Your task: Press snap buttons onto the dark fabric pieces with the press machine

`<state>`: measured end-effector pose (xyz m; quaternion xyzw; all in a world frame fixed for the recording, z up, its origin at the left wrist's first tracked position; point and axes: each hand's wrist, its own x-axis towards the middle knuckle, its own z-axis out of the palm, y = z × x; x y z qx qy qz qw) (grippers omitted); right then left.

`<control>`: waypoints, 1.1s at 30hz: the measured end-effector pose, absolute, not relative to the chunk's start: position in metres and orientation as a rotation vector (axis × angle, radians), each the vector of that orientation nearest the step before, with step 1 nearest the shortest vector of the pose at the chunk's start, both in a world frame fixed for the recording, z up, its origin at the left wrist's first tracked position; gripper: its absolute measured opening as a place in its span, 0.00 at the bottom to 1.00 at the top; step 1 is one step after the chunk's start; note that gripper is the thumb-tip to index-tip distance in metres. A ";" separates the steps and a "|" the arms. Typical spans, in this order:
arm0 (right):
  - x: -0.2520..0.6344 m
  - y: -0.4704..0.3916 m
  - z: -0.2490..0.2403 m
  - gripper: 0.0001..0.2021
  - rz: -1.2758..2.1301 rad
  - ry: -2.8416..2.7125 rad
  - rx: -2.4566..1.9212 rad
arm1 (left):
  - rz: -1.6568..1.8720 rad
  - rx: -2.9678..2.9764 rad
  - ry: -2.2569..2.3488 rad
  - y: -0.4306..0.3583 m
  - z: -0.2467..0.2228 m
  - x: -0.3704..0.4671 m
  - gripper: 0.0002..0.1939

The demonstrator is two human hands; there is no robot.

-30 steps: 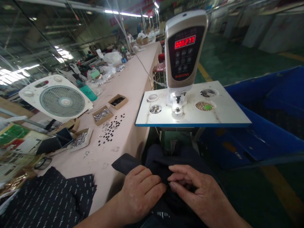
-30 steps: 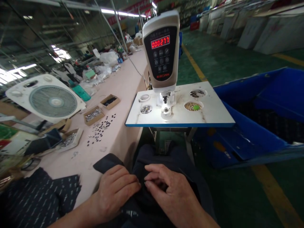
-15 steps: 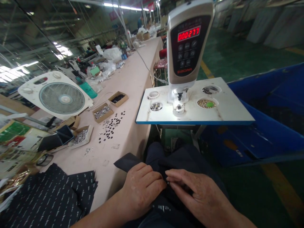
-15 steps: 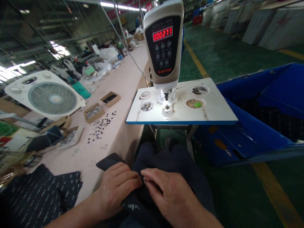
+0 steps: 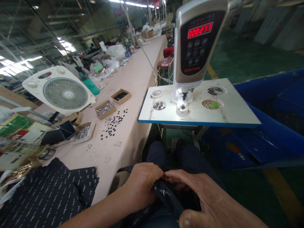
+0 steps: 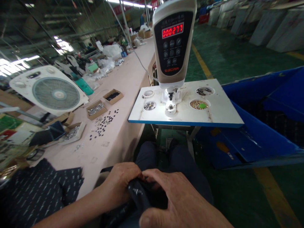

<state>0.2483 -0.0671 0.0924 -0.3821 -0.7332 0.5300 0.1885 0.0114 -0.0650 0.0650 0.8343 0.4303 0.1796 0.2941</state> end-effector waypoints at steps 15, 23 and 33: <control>0.216 -0.065 0.052 0.24 1.408 -1.960 -1.348 | 0.084 1.823 1.351 -0.051 0.070 0.014 0.15; 0.217 -0.061 0.054 0.20 1.830 -1.670 -1.313 | 0.058 1.478 1.122 -0.043 0.064 0.004 0.17; 0.218 -0.059 0.044 0.20 1.922 -1.546 -1.306 | 0.006 1.389 1.145 -0.042 0.069 0.003 0.15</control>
